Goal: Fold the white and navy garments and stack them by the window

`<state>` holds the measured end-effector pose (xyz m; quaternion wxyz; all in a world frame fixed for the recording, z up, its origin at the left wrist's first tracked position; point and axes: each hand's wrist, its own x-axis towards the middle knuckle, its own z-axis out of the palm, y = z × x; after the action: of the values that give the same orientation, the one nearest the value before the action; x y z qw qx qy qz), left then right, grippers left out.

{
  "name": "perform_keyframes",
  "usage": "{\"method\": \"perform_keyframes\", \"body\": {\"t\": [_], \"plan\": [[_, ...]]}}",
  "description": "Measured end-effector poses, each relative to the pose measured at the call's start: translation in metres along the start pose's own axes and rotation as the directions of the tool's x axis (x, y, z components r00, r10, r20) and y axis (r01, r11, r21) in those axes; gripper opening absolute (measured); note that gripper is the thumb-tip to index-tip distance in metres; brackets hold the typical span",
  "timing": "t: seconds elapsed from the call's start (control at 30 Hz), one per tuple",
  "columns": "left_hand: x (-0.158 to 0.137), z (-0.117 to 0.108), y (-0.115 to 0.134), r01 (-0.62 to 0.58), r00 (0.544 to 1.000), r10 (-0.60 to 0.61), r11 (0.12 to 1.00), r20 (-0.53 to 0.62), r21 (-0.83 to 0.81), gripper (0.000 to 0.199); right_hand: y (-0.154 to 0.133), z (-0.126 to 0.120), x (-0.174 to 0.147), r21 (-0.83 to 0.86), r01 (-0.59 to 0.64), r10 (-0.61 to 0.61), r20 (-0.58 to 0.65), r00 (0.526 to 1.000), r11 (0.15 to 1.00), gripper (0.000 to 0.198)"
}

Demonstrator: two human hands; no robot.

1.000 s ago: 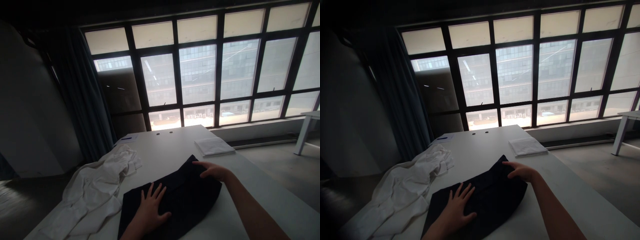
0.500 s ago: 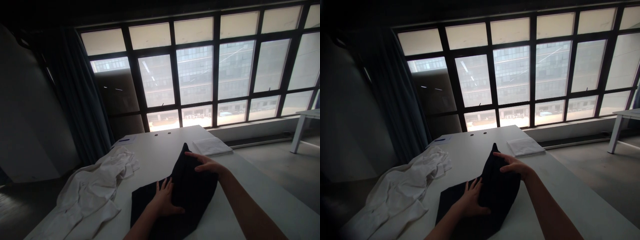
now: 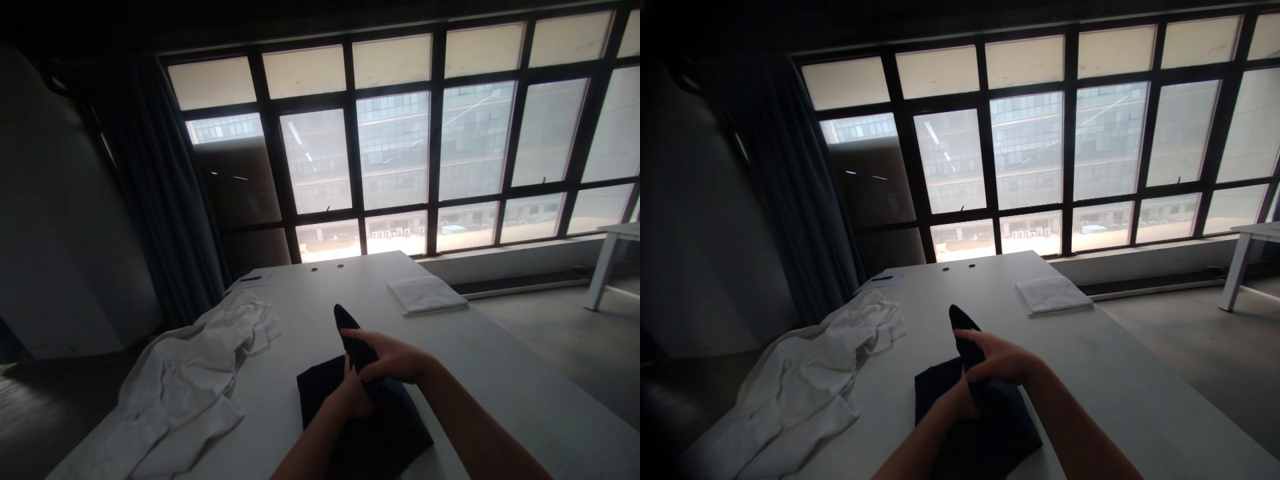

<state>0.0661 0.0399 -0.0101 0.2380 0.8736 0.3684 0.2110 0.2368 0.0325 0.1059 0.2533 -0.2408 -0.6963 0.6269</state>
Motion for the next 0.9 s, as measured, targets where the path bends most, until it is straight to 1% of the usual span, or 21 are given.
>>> {"method": "perform_keyframes", "body": {"t": [0.07, 0.1, 0.13, 0.17, 0.2, 0.23, 0.3, 0.37, 0.43, 0.5, 0.6, 0.67, 0.73, 0.8, 0.9], "plan": [[-0.011, -0.022, -0.012, -0.003, 0.995, -0.009, 0.993, -0.097, -0.116, 0.048, 0.002, 0.003, 0.003, -0.09, 0.007, -0.007, -0.004, 1.0, 0.996, 0.093], [-0.018, -0.033, -0.021, 0.02, 0.985, -0.046, 0.987, -0.166, -0.158, 0.042, 0.004, 0.005, 0.006, -0.135, 0.013, -0.013, 0.002, 1.0, 0.991, 0.093], [-0.027, -0.043, -0.032, 0.062, 0.965, -0.101, 0.984, -0.241, -0.165, 0.036, 0.007, 0.008, 0.009, -0.185, 0.023, -0.02, 0.015, 1.0, 0.982, 0.094], [-0.037, -0.052, -0.044, 0.136, 0.932, -0.175, 0.98, -0.318, -0.144, 0.032, 0.01, 0.012, 0.012, -0.241, 0.03, -0.023, 0.031, 0.999, 0.97, 0.096], [-0.048, -0.06, -0.056, 0.221, 0.885, -0.259, 0.965, -0.386, -0.142, 0.027, 0.014, 0.018, 0.016, -0.302, 0.028, -0.015, 0.047, 0.999, 0.953, 0.097], [-0.059, -0.066, -0.068, 0.27, 0.854, -0.308, 0.951, -0.418, -0.15, 0.026, 0.02, 0.024, 0.021, -0.365, 0.017, 0.006, 0.062, 0.998, 0.931, 0.1], [-0.08, -0.073, -0.088, 0.326, 0.82, -0.368, 0.93, -0.438, -0.172, 0.03, 0.034, 0.04, 0.031, -0.478, -0.027, 0.076, 0.083, 0.994, 0.878, 0.105], [-0.095, -0.074, -0.101, 0.351, 0.8, -0.405, 0.914, -0.442, -0.202, 0.036, 0.05, 0.059, 0.042, -0.548, -0.048, 0.131, 0.113, 0.985, 0.835, 0.108], [-0.103, -0.072, -0.107, 0.361, 0.783, -0.431, 0.902, -0.448, -0.237, 0.042, 0.067, 0.076, 0.05, -0.59, -0.036, 0.148, 0.143, 0.979, 0.806, 0.107], [-0.105, -0.069, -0.108, 0.361, 0.775, -0.446, 0.894, -0.447, -0.267, 0.049, 0.081, 0.089, 0.056, -0.612, -0.028, 0.15, 0.149, 0.977, 0.79, 0.105], [-0.104, -0.066, -0.106, 0.353, 0.773, -0.472, 0.876, -0.425, -0.33, 0.061, 0.096, 0.101, 0.058, -0.615, -0.034, 0.14, 0.125, 0.982, 0.788, 0.101], [-0.103, -0.067, -0.106, 0.35, 0.771, -0.49, 0.859, -0.406, -0.373, 0.072, 0.1, 0.105, 0.057, -0.605, -0.024, 0.116, 0.114, 0.987, 0.796, 0.098], [-0.105, -0.068, -0.105, 0.345, 0.783, -0.484, 0.86, -0.39, -0.376, 0.077, 0.098, 0.108, 0.055, -0.593, -0.01, 0.094, 0.111, 0.989, 0.805, 0.096], [-0.106, -0.071, -0.105, 0.337, 0.808, -0.457, 0.876, -0.371, -0.345, 0.071, 0.093, 0.11, 0.053, -0.594, -0.02, 0.122, 0.132, 0.984, 0.804, 0.097], [-0.109, -0.074, -0.105, 0.34, 0.838, -0.436, 0.887, -0.329, -0.312, 0.052, 0.079, 0.108, 0.049, -0.596, -0.047, 0.209, 0.206, 0.956, 0.802, 0.099]]}}
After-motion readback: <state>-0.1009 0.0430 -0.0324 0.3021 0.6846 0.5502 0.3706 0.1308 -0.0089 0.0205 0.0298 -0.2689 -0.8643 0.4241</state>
